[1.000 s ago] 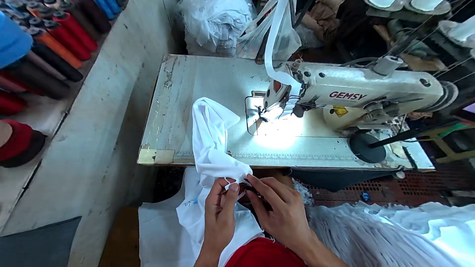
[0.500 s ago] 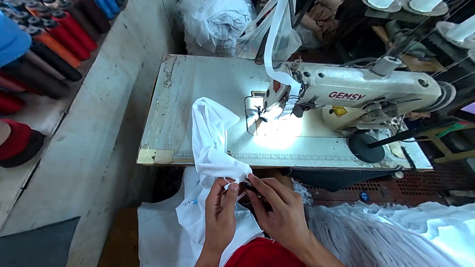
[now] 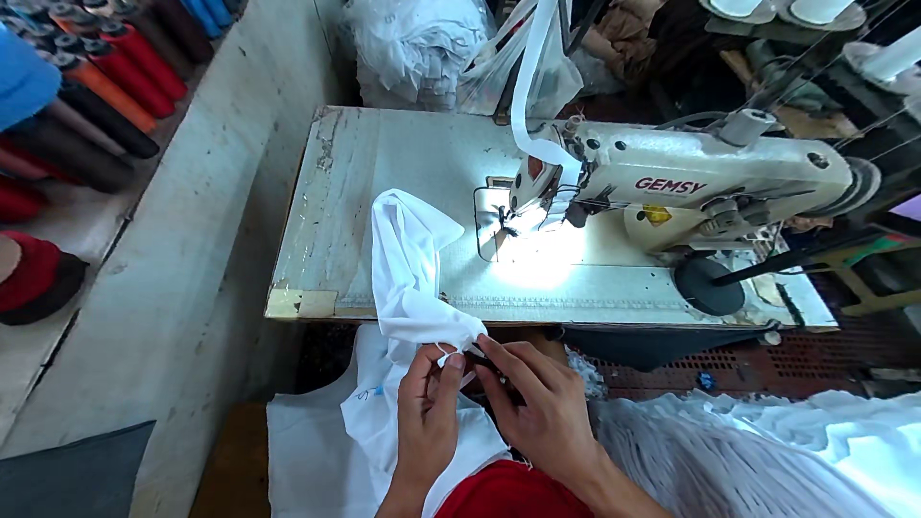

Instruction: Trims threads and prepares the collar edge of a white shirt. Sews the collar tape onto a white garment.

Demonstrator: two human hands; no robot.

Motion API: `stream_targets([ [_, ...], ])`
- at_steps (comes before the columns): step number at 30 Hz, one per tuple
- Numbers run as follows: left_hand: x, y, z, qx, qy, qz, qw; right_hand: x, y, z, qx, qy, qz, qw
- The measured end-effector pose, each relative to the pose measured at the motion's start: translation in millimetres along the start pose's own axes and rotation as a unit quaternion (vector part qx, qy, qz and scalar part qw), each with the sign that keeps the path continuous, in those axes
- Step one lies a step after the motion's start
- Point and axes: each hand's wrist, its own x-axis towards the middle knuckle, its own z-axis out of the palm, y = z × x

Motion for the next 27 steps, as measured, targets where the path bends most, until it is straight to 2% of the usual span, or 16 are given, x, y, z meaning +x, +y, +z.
stream_targets([
  [5,2.0,2.9,0.9,0.003,-0.010,0.007,1.000,1.1,-1.1,-0.9,-0.022,0.014,-0.016,1.000],
  [9,2.7,2.8,1.0,0.002,-0.015,0.008,1.000,1.5,1.1,-3.8,-0.042,-0.013,-0.028,0.999],
  [17,1.9,2.0,0.6,-0.001,-0.025,0.011,1.000,1.0,4.5,-7.1,-0.004,-0.008,-0.023,1.000],
  [20,0.8,1.1,-0.7,-0.002,-0.020,0.003,1.000,2.5,5.1,-9.4,0.012,0.004,0.003,1.000],
  [23,-0.5,1.1,-3.6,-0.010,-0.019,-0.004,1.000,5.3,7.9,-14.7,0.023,-0.023,0.031,0.999],
  [27,-1.3,1.6,-5.6,-0.016,-0.014,-0.007,1.000,5.5,8.3,-16.8,0.033,-0.062,0.025,0.997],
])
